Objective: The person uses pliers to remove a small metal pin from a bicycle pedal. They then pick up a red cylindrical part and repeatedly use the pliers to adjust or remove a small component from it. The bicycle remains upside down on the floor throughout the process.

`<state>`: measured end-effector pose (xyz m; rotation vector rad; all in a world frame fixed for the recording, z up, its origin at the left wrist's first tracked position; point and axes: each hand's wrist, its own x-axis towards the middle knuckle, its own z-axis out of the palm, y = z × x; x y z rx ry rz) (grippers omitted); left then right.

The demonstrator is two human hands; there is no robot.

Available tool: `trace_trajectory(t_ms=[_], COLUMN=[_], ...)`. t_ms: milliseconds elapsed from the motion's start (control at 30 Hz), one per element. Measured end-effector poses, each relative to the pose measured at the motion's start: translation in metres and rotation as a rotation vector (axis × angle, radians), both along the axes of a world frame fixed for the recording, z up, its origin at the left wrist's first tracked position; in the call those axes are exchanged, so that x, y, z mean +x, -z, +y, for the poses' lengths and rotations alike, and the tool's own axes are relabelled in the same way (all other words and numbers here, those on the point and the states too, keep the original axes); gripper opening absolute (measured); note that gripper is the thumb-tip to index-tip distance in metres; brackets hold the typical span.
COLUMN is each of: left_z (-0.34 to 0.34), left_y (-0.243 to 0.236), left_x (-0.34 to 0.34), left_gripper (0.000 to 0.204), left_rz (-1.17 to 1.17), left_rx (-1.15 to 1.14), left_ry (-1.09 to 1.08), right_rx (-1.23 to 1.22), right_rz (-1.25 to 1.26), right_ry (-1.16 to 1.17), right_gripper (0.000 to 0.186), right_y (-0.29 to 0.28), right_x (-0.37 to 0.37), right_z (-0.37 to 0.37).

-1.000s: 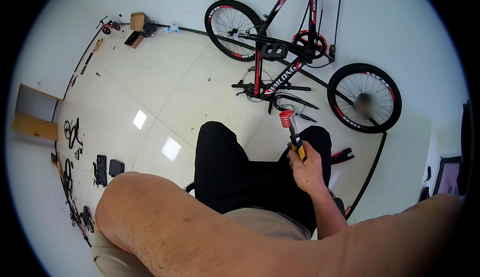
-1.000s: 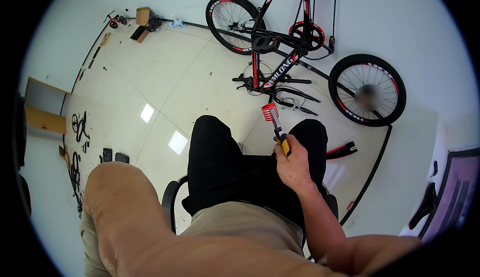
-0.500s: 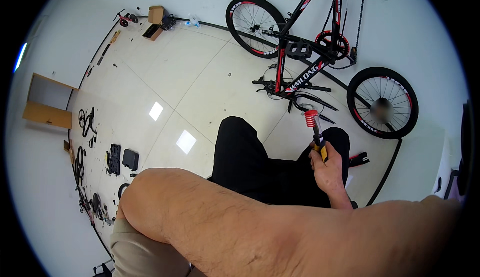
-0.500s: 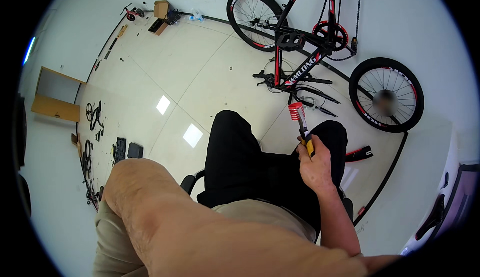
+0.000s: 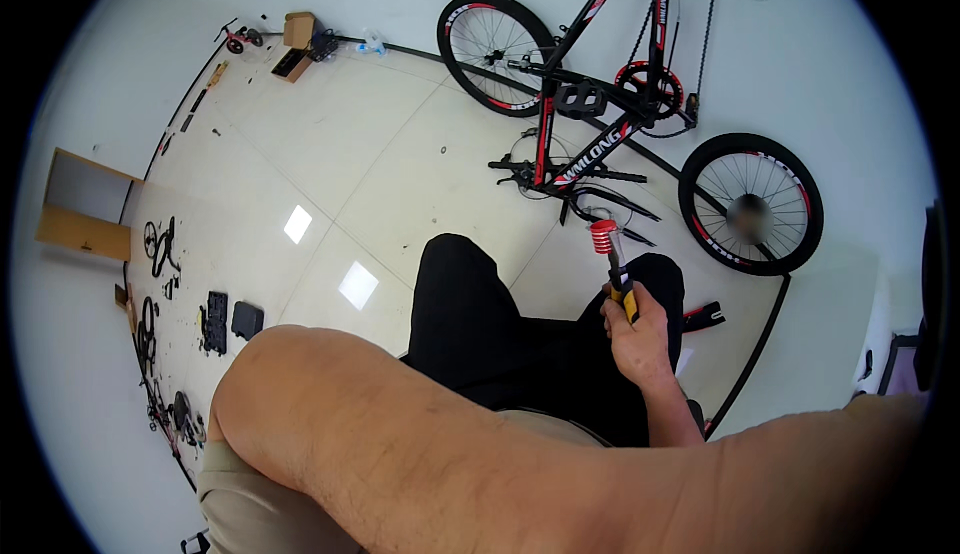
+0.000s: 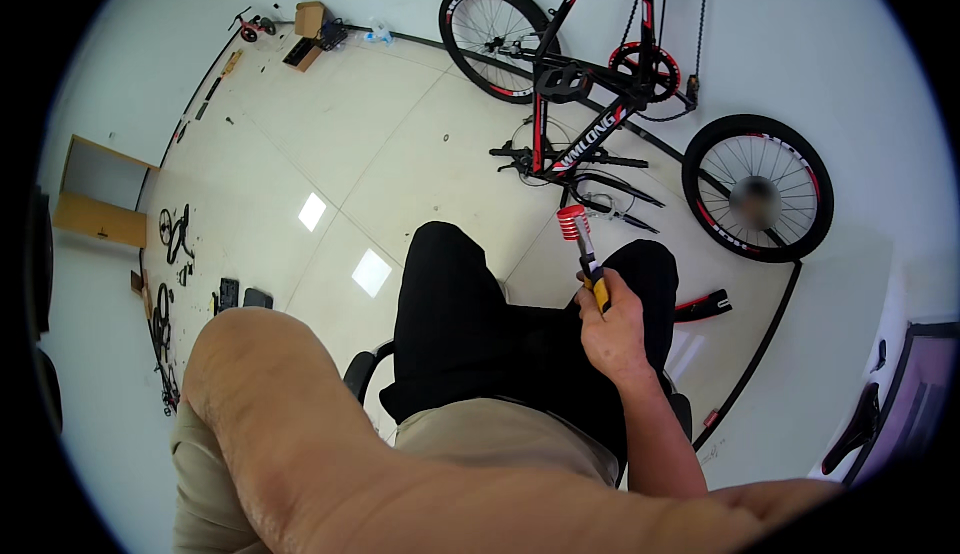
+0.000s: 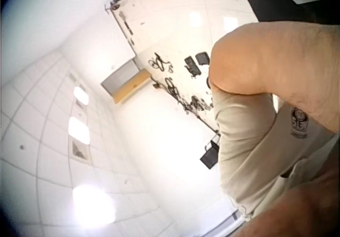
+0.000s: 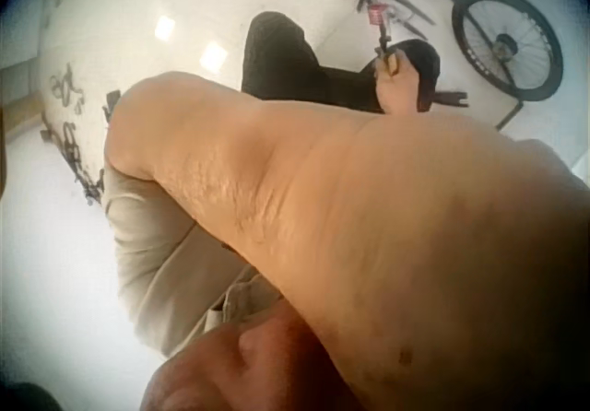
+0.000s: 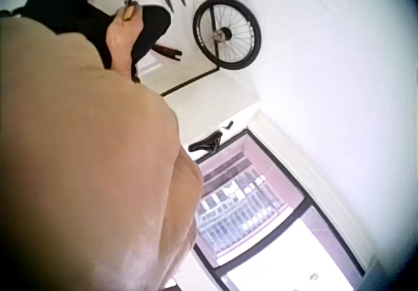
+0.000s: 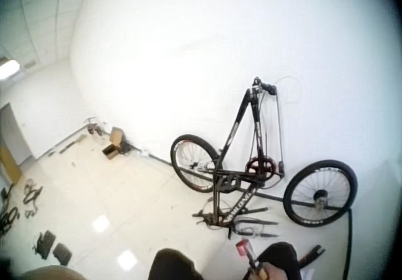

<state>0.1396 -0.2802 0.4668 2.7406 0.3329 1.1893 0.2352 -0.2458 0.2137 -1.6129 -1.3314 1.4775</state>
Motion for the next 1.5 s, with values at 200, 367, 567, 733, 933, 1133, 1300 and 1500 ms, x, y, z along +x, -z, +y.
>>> trace_trajectory(t_ms=[200,367,567,733,933,1133,1300,1500], left_z=[-0.001,0.0,-0.001,0.002,0.004,0.002,0.003,0.007], left_y=[0.002,0.001,-0.001,0.002,0.004,0.004,0.005,0.008], left_x=[0.004,0.006,0.004,0.001,-0.008,0.005,0.012,0.004], left_gripper=[0.015,0.015,0.015,0.015,0.016,0.016,0.016,0.016], left_rz=[-0.014,-0.02,-0.014,-0.009,-0.022,-0.046,-0.048,-0.04], left_rx=[0.005,-0.002,-0.015,-0.008,-0.003,-0.007,-0.004,-0.012], left_ry=[0.008,0.021,0.043,0.044,0.031,0.029,0.058,0.068], right_rx=[0.116,0.112,0.131,0.112,0.087,0.068,0.122,0.087], right_rz=[-0.002,-0.022,-0.031,-0.029,-0.016,-0.005,-0.04,0.005], right_ry=[-0.063,-0.079,-0.084,-0.073,-0.064,-0.067,-0.089,-0.074], right_gripper=[0.016,0.016,0.017,0.016,0.015,0.015,0.017,0.014], right_y=[0.002,0.002,0.001,0.004,0.006,0.001,0.002,0.003], right_x=[0.001,0.002,0.002,0.002,0.003,0.002,0.002,0.005], right_z=[0.0,0.0,0.001,0.0,0.0,-0.001,0.002,0.0])
